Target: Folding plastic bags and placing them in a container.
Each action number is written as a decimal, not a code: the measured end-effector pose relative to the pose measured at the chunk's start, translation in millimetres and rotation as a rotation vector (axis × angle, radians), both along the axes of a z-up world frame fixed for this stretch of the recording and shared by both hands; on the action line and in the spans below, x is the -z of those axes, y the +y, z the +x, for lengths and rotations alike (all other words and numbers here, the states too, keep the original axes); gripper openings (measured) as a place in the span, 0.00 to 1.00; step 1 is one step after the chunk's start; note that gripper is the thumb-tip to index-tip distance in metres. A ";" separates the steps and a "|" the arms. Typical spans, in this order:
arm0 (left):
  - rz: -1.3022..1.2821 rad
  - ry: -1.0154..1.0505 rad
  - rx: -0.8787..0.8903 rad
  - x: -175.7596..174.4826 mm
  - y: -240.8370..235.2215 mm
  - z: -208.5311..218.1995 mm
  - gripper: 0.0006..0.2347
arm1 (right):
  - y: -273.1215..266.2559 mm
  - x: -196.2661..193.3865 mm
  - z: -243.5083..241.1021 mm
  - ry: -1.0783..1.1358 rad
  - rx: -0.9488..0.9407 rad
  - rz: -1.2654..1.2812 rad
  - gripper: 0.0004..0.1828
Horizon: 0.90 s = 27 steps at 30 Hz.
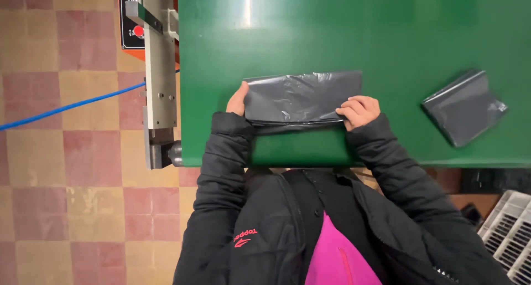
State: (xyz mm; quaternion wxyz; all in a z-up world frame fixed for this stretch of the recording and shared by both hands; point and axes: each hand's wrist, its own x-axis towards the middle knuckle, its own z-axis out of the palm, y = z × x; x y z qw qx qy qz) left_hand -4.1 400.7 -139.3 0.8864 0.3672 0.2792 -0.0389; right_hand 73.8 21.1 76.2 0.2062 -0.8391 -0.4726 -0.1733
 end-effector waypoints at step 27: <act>1.172 -0.433 1.294 44.3 -58.7 126.5 0.21 | 28.0 62.3 -99.3 1.099 0.453 0.653 0.20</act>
